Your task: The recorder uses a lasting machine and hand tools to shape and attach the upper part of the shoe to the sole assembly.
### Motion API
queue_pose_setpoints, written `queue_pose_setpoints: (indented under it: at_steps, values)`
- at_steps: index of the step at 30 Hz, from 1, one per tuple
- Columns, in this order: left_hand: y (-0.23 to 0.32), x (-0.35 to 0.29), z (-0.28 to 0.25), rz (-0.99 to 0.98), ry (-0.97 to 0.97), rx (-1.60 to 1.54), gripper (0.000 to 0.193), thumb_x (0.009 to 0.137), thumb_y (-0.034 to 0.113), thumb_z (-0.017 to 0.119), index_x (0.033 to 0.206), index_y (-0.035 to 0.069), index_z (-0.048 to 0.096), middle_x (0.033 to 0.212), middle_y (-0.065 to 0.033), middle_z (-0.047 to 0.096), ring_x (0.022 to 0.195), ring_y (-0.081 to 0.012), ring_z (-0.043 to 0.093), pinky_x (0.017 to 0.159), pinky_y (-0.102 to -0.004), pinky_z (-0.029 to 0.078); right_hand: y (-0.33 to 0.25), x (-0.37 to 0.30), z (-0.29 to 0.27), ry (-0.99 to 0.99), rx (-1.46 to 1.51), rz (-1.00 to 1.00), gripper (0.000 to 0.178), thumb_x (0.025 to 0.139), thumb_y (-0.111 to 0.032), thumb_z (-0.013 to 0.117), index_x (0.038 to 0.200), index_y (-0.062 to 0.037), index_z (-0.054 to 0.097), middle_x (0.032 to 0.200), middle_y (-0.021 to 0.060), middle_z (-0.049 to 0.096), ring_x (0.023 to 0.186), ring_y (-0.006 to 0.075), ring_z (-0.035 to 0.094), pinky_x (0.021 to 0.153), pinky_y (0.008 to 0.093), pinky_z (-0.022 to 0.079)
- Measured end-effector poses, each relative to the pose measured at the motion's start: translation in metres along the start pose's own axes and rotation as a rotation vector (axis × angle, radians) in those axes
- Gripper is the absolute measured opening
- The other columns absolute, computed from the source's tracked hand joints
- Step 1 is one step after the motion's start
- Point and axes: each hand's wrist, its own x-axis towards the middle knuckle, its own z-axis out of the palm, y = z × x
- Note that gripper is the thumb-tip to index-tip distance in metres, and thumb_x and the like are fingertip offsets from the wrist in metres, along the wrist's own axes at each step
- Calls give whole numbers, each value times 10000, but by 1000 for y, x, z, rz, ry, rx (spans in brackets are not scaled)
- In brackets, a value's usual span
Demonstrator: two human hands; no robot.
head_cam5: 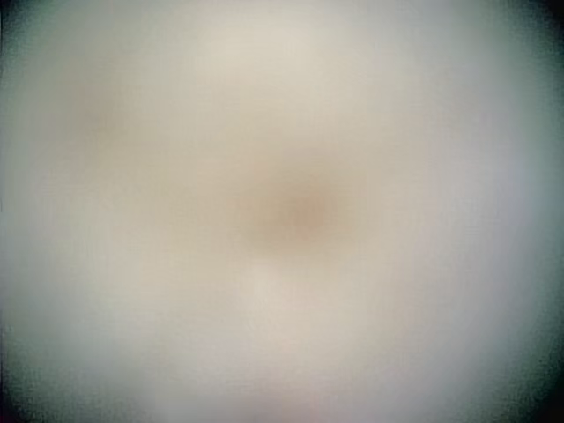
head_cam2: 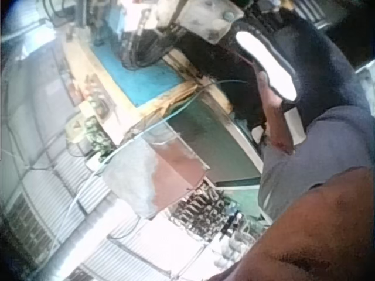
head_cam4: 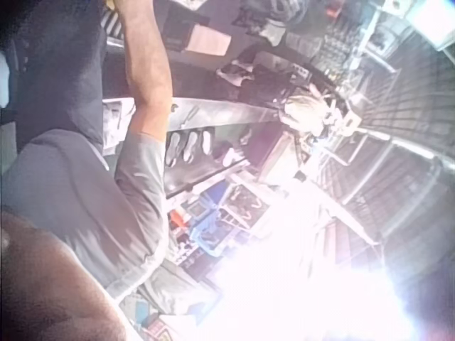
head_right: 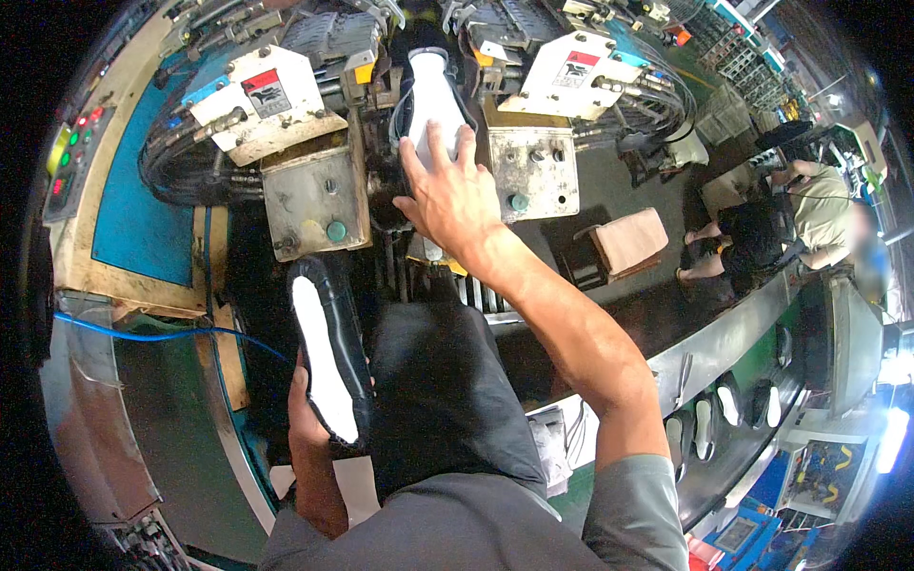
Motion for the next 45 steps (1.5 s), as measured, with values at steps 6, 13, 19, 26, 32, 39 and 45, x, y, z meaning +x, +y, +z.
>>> queue_pose_setpoints:
  at_steps: [6, 13, 19, 26, 32, 39, 45]
  values:
    - [-26, 7, -5, -150, -173, -176, 784, 1065, 362, 558, 1727, 83, 245, 1590, -182, 546, 1385, -323, 626, 1153, -479, 536, 1, 12, 6, 11, -23, 17, 753, 981, -459, 748, 1609, -137, 486, 1593, 262, 456, 1400, 606, 421, 1040, 599, 595]
    - [-46, 41, 21, -229, -113, 64, 720, 1072, 411, 502, 1674, 45, 356, 1524, -174, 596, 1332, -292, 641, 1122, -432, 528, 31, 87, 19, 116, -71, 4, 728, 961, -473, 771, 1558, -137, 527, 1462, 234, 572, 1314, 573, 523, 930, 544, 645]
    - [-67, 74, 25, -431, -22, 141, 746, 1108, 329, 525, 1728, 20, 250, 1717, -199, 388, 1550, -315, 433, 1278, -426, 345, 51, 145, 16, 49, -115, -29, 733, 975, -508, 745, 1555, -114, 533, 1450, 237, 602, 1302, 548, 563, 1111, 589, 511]
    - [-67, 90, 43, -436, -116, 209, 763, 1096, 375, 550, 1721, 24, 291, 1707, -160, 426, 1529, -301, 450, 1274, -430, 331, 40, 158, 6, 95, -11, 45, 709, 931, -452, 789, 1517, -113, 578, 1440, 288, 593, 1333, 654, 524, 1088, 626, 561]
    - [-65, 68, 59, -465, -65, 228, 721, 1102, 323, 529, 1719, 37, 290, 1694, -169, 429, 1532, -292, 448, 1269, -416, 342, 31, 157, -12, -18, -146, -5, 692, 945, -462, 764, 1471, -42, 602, 1392, 265, 648, 1379, 550, 550, 1152, 696, 467]
    - [-107, 46, 44, -350, -133, 156, 683, 1086, 206, 595, 1693, 37, 333, 1531, -100, 551, 1349, -201, 563, 1152, -373, 468, 53, -14, 22, 298, 517, 40, 562, 977, -307, 713, 1486, -86, 626, 1485, 217, 632, 1377, 441, 591, 1186, 505, 478]
    - [-151, 3, 58, -451, 1, 402, 785, 1043, 188, 708, 1706, 58, 307, 1597, -173, 488, 1404, -251, 533, 1197, -369, 426, 87, -426, 117, -92, 348, 857, 449, 1021, -200, 699, 1415, 12, 662, 1476, 266, 620, 1376, 450, 573, 1184, 507, 450]
